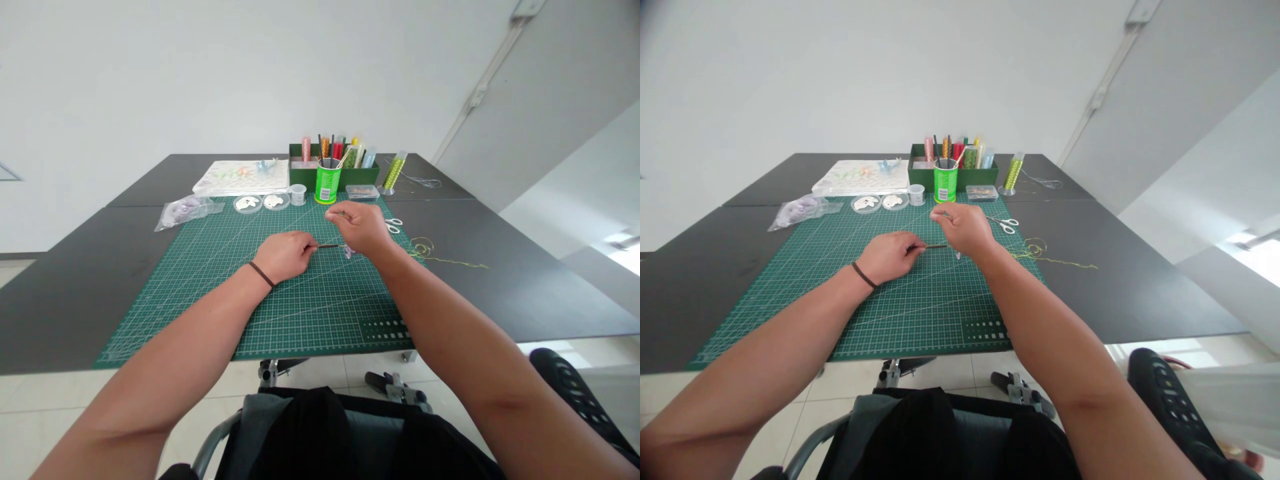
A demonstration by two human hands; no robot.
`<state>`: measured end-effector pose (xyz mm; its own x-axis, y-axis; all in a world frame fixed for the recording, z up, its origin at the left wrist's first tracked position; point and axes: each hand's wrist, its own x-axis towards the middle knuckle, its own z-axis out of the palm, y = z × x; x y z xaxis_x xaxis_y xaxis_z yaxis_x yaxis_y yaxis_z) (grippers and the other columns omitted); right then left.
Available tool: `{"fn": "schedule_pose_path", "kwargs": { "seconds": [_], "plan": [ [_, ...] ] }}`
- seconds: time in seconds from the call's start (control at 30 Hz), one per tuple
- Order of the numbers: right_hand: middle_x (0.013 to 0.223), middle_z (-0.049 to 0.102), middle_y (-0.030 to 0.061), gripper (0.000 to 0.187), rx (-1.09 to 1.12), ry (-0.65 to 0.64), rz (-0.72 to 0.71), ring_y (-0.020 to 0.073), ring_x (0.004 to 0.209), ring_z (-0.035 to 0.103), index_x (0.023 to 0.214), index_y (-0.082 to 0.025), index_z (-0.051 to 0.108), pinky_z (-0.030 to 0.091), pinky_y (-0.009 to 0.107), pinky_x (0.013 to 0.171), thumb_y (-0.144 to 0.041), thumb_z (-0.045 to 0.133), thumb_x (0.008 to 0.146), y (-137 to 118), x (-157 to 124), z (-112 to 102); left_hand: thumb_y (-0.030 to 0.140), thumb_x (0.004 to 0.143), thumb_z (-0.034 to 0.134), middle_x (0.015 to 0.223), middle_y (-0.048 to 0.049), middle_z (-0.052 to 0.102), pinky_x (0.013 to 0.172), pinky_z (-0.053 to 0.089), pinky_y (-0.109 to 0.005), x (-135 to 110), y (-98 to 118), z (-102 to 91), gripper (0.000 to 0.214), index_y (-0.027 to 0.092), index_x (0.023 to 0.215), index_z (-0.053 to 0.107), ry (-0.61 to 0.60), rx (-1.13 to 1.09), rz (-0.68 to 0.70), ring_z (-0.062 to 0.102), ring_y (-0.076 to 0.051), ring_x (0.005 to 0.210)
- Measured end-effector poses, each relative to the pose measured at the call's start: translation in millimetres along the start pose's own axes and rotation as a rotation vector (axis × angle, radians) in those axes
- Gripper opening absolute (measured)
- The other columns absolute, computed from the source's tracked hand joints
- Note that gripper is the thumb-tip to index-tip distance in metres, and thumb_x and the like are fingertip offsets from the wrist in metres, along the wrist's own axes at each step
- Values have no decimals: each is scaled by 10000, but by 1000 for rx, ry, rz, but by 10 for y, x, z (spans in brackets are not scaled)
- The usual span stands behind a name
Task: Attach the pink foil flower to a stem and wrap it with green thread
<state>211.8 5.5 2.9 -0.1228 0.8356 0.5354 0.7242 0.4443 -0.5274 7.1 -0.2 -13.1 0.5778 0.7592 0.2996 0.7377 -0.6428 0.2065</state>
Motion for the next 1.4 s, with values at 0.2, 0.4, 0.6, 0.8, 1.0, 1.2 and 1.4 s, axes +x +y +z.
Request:
{"fn": "schedule_pose_path", "kwargs": {
  "seconds": [0.2,0.4,0.6,0.8,1.0,1.2,1.4],
  "plan": [
    [851,753,43,162,41,-34,54,192,769,627,872,-209,774,440,333,770,-280,632,903,23,28,6,292,943,570,969,-63,795,703,551,-356,-12,13,-18,205,223,954,762,-39,37,43,743,-266,902],
    [651,616,-2,123,92,-155,168,150,660,527,814,-188,753,378,309,682,-270,681,872,45,68,-12,272,937,580,940,-42,791,685,531,-327,-24,-2,-17,181,231,941,756,-48,37,144,739,-229,873],
    [550,491,-42,123,110,-290,282,119,571,422,802,-174,762,319,303,594,-292,733,823,132,88,-3,276,956,576,883,-31,778,701,527,-318,-33,-28,-27,181,214,926,744,-20,-24,256,724,-202,823],
    [598,588,-18,117,230,-362,336,128,586,468,749,-183,762,368,309,603,-300,768,749,214,95,4,263,962,565,863,-34,764,704,514,-289,-75,-61,-63,176,197,938,727,80,-110,332,711,-176,810],
    [671,661,1,137,442,-356,364,150,665,559,682,-199,743,435,331,699,-320,805,668,287,101,29,255,944,595,880,-29,771,717,519,-288,-81,-77,-40,164,193,1056,697,192,-173,287,719,-172,803],
    [593,588,-21,329,561,-425,421,115,566,457,708,-178,738,319,283,545,-452,868,578,350,79,46,234,941,598,892,-48,777,732,519,-290,-77,-93,-55,148,189,994,729,291,-285,314,714,-171,809],
    [558,519,-45,318,657,-456,447,96,517,383,718,-187,703,272,269,505,-459,846,637,314,27,100,280,847,707,735,-25,737,603,475,-257,-16,-70,23,113,184,890,748,352,-753,-15,609,-128,616]
  ]
}}
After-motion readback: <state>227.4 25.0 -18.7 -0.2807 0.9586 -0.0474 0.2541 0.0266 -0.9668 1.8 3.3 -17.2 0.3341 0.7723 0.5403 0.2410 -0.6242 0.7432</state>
